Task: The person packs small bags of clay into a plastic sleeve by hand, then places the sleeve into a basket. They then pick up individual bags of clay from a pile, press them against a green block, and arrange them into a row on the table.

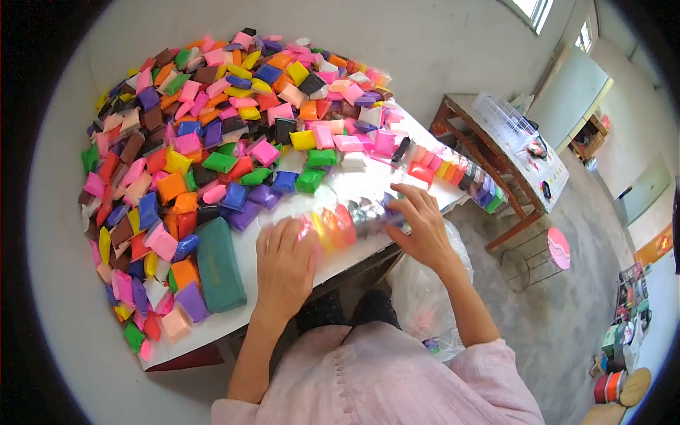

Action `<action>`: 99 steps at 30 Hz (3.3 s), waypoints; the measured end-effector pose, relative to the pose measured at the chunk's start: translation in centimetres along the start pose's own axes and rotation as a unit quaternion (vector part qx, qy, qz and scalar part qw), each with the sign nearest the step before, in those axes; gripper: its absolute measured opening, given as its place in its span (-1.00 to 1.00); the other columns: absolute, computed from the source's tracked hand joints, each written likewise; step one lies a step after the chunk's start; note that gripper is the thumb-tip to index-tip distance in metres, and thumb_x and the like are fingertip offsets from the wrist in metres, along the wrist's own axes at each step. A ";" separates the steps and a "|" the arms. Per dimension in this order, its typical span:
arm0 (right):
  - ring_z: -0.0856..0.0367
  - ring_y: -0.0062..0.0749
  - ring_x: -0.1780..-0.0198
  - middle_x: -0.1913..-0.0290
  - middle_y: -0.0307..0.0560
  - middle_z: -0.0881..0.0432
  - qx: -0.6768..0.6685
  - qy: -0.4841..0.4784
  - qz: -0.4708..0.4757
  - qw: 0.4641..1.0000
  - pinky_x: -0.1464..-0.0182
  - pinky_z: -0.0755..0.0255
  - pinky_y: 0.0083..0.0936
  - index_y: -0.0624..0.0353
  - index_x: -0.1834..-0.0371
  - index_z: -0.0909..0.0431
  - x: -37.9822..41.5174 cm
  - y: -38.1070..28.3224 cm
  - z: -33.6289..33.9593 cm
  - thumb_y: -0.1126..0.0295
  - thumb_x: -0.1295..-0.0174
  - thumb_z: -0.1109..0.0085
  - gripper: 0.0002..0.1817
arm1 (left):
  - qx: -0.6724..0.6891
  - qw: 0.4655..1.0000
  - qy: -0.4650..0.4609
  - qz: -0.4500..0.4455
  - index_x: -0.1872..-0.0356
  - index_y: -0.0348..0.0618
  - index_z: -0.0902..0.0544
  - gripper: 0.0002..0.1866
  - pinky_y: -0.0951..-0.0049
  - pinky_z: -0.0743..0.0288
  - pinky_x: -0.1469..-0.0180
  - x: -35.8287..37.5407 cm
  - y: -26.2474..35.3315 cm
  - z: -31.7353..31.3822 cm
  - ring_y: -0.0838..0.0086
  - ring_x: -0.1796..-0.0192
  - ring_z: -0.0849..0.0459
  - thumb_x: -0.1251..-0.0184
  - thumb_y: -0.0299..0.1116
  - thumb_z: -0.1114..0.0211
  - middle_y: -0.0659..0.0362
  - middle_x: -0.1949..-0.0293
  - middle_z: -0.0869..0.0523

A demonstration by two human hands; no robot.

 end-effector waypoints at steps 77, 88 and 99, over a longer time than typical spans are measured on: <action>-0.76 0.00 0.08 0.19 0.15 -0.76 0.272 -0.319 -0.728 0.542 0.05 -0.64 -0.17 0.16 0.29 -0.73 48.8 2.4 14.4 0.17 0.29 -0.51 -0.55 | 0.321 0.743 -0.493 -0.318 -0.24 -0.13 -0.54 -0.54 -0.08 -0.37 -0.22 16.6 21.9 -27.2 0.06 -0.22 -0.57 -0.35 -0.23 -0.23 -0.01 -0.23 -0.57; -0.76 -0.10 0.00 0.05 0.03 -0.77 0.135 -0.302 -0.834 0.442 -0.02 -0.62 -0.22 0.09 0.11 -0.75 57.6 1.8 5.3 0.09 0.21 -0.54 -0.46 | 0.001 0.686 -0.637 -0.351 -0.09 0.01 -0.73 -0.56 -0.06 -0.13 -0.40 16.6 23.4 -33.6 0.18 -0.22 -0.65 -0.36 -0.07 -0.07 0.05 -0.25 -0.64; -0.77 -0.12 0.05 0.08 0.03 -0.78 0.117 -0.252 -0.851 0.446 0.02 -0.63 -0.19 0.11 0.13 -0.75 58.9 2.2 1.6 0.04 0.24 -0.53 -0.44 | 0.010 0.869 -0.480 -0.123 -0.54 -0.07 -0.16 -0.24 -0.15 -0.22 -0.37 13.8 19.3 -34.3 -0.11 -0.41 -0.37 -0.36 -0.19 -0.24 -0.33 -0.44 -0.24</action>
Point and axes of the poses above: each hand's wrist, its own x-axis away from the middle knuckle, its own z-axis out of the back of the hand, y = z × x, the point moved 2 cm from there along -x, towards the middle knuckle
